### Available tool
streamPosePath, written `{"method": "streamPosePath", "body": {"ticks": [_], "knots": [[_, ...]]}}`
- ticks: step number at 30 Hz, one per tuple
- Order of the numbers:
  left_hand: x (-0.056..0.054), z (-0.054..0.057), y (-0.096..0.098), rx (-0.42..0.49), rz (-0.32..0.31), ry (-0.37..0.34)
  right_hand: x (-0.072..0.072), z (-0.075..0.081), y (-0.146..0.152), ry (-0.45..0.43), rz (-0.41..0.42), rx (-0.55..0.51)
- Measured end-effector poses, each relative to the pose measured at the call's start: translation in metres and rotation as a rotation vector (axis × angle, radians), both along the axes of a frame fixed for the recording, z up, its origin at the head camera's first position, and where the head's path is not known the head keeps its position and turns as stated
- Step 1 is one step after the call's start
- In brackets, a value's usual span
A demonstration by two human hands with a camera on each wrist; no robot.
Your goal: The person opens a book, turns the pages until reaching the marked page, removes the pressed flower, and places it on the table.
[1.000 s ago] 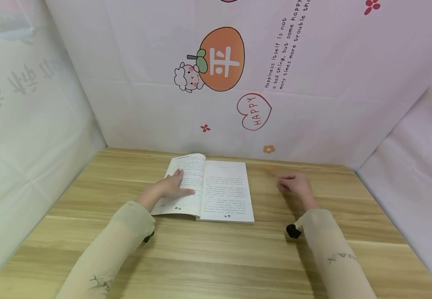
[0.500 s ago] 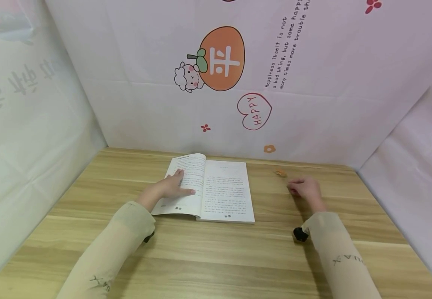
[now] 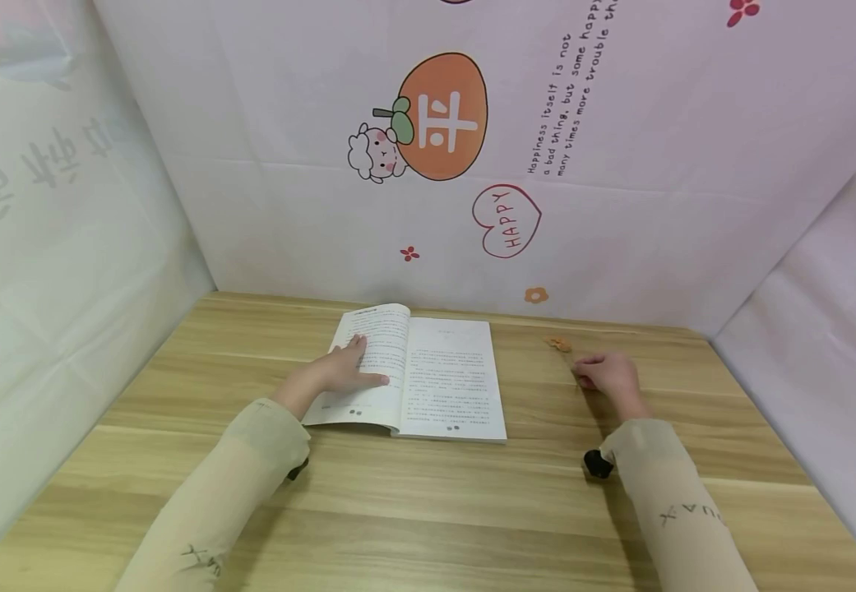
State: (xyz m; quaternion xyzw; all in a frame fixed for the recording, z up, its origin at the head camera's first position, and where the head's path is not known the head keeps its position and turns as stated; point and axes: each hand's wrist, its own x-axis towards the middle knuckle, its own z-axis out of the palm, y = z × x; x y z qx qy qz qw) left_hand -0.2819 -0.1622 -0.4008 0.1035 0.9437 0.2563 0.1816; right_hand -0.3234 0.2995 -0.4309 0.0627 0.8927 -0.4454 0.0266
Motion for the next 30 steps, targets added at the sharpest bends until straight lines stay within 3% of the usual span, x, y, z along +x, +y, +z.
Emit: {"method": "streamPosePath", "body": {"ticks": [10,17,25,30], "knots": [[0.001,0.001,0.001,0.015,0.0,0.003,0.003,0.003,-0.002,0.011,0.006,0.084],[-0.001,-0.002,-0.001,0.019,-0.03,0.055,0.005,0.01,-0.009,0.123,0.05,0.23],[0.0,0.008,-0.004,0.0,-0.123,0.194,0.007,0.026,-0.02,0.151,0.132,0.275],[0.003,0.022,-0.01,0.1,-0.144,0.283,0.009,0.037,-0.03,0.17,0.185,0.306]]}}
